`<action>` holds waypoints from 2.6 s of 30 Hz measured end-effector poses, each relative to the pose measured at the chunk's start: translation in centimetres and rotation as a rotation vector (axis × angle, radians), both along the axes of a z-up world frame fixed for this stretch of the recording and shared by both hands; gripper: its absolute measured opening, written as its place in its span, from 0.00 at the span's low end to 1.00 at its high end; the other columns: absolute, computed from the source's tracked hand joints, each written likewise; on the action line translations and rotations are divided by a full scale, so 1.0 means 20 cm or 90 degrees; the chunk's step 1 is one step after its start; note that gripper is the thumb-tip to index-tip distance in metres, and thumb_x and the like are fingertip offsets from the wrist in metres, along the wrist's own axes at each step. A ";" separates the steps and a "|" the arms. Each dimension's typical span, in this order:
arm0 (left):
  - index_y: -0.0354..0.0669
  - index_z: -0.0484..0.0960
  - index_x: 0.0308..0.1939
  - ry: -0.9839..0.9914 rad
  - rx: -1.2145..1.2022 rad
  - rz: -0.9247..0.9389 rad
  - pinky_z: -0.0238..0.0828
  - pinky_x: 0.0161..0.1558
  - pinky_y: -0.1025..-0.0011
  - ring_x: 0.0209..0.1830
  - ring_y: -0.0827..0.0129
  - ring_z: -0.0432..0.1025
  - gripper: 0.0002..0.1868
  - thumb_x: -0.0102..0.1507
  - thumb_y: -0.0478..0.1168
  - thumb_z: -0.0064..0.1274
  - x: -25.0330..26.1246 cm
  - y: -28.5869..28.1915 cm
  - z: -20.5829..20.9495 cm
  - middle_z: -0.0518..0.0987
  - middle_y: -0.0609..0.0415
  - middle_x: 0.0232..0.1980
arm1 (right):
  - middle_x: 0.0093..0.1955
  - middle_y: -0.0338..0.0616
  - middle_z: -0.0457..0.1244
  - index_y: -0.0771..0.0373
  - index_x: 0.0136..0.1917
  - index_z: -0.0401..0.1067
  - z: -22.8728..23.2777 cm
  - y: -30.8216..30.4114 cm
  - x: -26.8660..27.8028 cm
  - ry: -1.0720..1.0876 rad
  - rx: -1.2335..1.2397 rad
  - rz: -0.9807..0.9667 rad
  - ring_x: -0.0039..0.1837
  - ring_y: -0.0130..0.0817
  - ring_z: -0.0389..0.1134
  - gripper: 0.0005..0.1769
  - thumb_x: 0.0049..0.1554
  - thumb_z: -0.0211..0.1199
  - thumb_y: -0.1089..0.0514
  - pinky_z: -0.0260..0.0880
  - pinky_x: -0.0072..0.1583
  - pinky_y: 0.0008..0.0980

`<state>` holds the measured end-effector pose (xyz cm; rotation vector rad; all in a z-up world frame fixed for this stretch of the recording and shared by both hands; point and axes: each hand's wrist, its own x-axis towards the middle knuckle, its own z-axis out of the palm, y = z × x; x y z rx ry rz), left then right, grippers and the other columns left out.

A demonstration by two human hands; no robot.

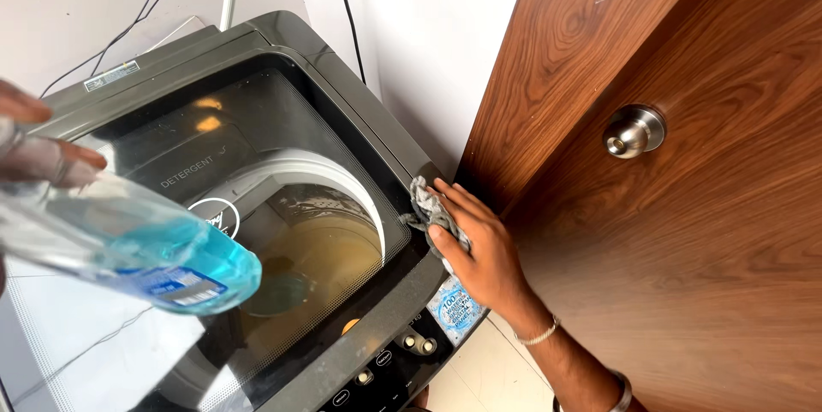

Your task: The person cleans a washing machine by spraying cleaning liquid onto the glass lid and frame and wiping it with a cloth.

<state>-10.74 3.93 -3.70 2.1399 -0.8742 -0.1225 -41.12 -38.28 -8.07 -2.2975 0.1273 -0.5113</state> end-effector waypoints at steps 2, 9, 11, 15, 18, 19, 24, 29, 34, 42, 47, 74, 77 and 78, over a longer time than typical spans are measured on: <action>0.28 0.78 0.56 0.067 -0.003 -0.035 0.67 0.55 0.53 0.51 0.48 0.77 0.28 0.78 0.52 0.34 -0.07 0.06 -0.02 0.81 0.38 0.48 | 0.77 0.57 0.59 0.68 0.72 0.67 -0.03 0.06 -0.09 -0.032 -0.024 -0.036 0.81 0.57 0.55 0.29 0.66 0.52 0.46 0.52 0.77 0.54; 0.27 0.81 0.56 0.415 -0.033 -0.177 0.62 0.60 0.48 0.55 0.42 0.77 0.29 0.74 0.51 0.34 -0.43 0.33 -0.24 0.82 0.34 0.52 | 0.79 0.55 0.57 0.65 0.71 0.70 0.01 0.23 -0.20 -0.006 -0.065 -0.081 0.82 0.56 0.51 0.28 0.64 0.53 0.48 0.45 0.77 0.58; 0.26 0.82 0.55 0.518 -0.047 -0.219 0.60 0.62 0.47 0.57 0.40 0.77 0.30 0.73 0.51 0.34 -0.53 0.37 -0.32 0.83 0.33 0.53 | 0.80 0.54 0.55 0.62 0.71 0.71 0.07 0.21 -0.14 0.049 -0.068 -0.052 0.82 0.56 0.50 0.27 0.62 0.55 0.48 0.46 0.77 0.56; 0.26 0.83 0.55 0.730 -0.123 -0.310 0.57 0.65 0.44 0.59 0.37 0.76 0.31 0.70 0.51 0.34 -0.69 0.37 -0.42 0.84 0.31 0.55 | 0.80 0.52 0.53 0.60 0.69 0.71 0.18 0.13 0.02 0.132 -0.123 0.051 0.81 0.54 0.47 0.27 0.59 0.60 0.50 0.46 0.76 0.54; 0.25 0.84 0.54 0.934 -0.196 -0.214 0.55 0.67 0.42 0.61 0.34 0.76 0.32 0.68 0.50 0.34 -0.84 0.29 -0.35 0.85 0.30 0.56 | 0.77 0.49 0.57 0.61 0.67 0.74 0.23 0.12 0.03 0.118 -0.210 0.166 0.81 0.52 0.49 0.25 0.59 0.62 0.50 0.45 0.76 0.56; 0.27 0.82 0.56 0.913 -0.239 -0.173 0.58 0.66 0.44 0.61 0.35 0.76 0.29 0.68 0.48 0.35 -0.95 0.25 -0.31 0.84 0.29 0.57 | 0.76 0.49 0.59 0.62 0.66 0.75 0.24 0.12 0.04 0.105 -0.243 0.204 0.81 0.51 0.50 0.24 0.59 0.62 0.50 0.45 0.76 0.56; 0.30 0.79 0.65 0.989 -0.068 -0.157 0.63 0.69 0.63 0.65 0.57 0.76 0.21 0.74 0.39 0.41 -1.11 -0.01 -0.26 0.83 0.37 0.62 | 0.70 0.45 0.65 0.62 0.58 0.79 0.28 0.31 -0.06 0.112 -0.201 0.305 0.78 0.45 0.58 0.28 0.54 0.68 0.39 0.50 0.76 0.53; 0.47 0.83 0.62 0.370 -0.021 -0.031 0.80 0.44 0.73 0.36 0.73 0.82 0.20 0.67 0.42 0.54 -1.37 0.01 -0.12 0.86 0.52 0.35 | 0.67 0.46 0.67 0.62 0.57 0.80 0.28 0.57 -0.09 0.047 -0.172 0.365 0.75 0.44 0.62 0.25 0.57 0.69 0.41 0.55 0.75 0.52; 0.47 0.87 0.52 0.194 -0.050 -0.097 0.80 0.44 0.75 0.38 0.74 0.83 0.13 0.64 0.38 0.59 -1.39 -0.20 0.00 0.87 0.55 0.35 | 0.56 0.48 0.66 0.63 0.51 0.81 0.29 0.75 -0.14 -0.018 -0.134 0.347 0.64 0.42 0.67 0.16 0.60 0.69 0.48 0.64 0.68 0.43; 0.39 0.87 0.50 0.393 -0.106 -0.261 0.75 0.58 0.61 0.52 0.61 0.80 0.12 0.66 0.40 0.59 -1.27 0.02 -0.08 0.86 0.48 0.47 | 0.48 0.42 0.68 0.61 0.35 0.81 0.29 0.52 -0.07 -0.005 -0.144 0.278 0.56 0.35 0.68 0.10 0.51 0.72 0.53 0.65 0.63 0.40; 0.36 0.77 0.62 0.571 -0.231 -0.575 0.70 0.63 0.58 0.62 0.55 0.75 0.23 0.68 0.47 0.46 -1.09 0.07 -0.44 0.78 0.42 0.60 | 0.46 0.39 0.70 0.62 0.35 0.83 0.31 0.34 -0.05 0.045 -0.135 0.214 0.53 0.34 0.69 0.08 0.46 0.74 0.55 0.68 0.59 0.37; 0.39 0.82 0.62 0.525 -0.426 -0.536 0.72 0.64 0.59 0.62 0.58 0.77 0.22 0.65 0.44 0.56 -1.36 0.83 -0.48 0.81 0.44 0.60 | 0.55 0.40 0.68 0.59 0.51 0.83 0.37 0.97 0.14 0.070 -0.149 0.663 0.61 0.37 0.66 0.14 0.53 0.71 0.51 0.60 0.68 0.42; 0.40 0.83 0.62 0.511 -0.420 -0.488 0.72 0.64 0.59 0.62 0.58 0.77 0.22 0.65 0.44 0.57 -1.38 0.89 -0.47 0.81 0.45 0.60 | 0.56 0.41 0.67 0.59 0.52 0.82 0.36 1.08 0.15 0.067 -0.159 0.687 0.62 0.37 0.66 0.15 0.55 0.70 0.51 0.58 0.70 0.44; 0.40 0.83 0.62 0.505 -0.413 -0.467 0.72 0.64 0.58 0.62 0.58 0.77 0.22 0.65 0.43 0.58 -1.39 0.91 -0.46 0.81 0.45 0.60 | 0.56 0.41 0.67 0.59 0.53 0.82 0.36 1.11 0.15 0.065 -0.162 0.691 0.62 0.38 0.66 0.15 0.55 0.70 0.51 0.58 0.70 0.45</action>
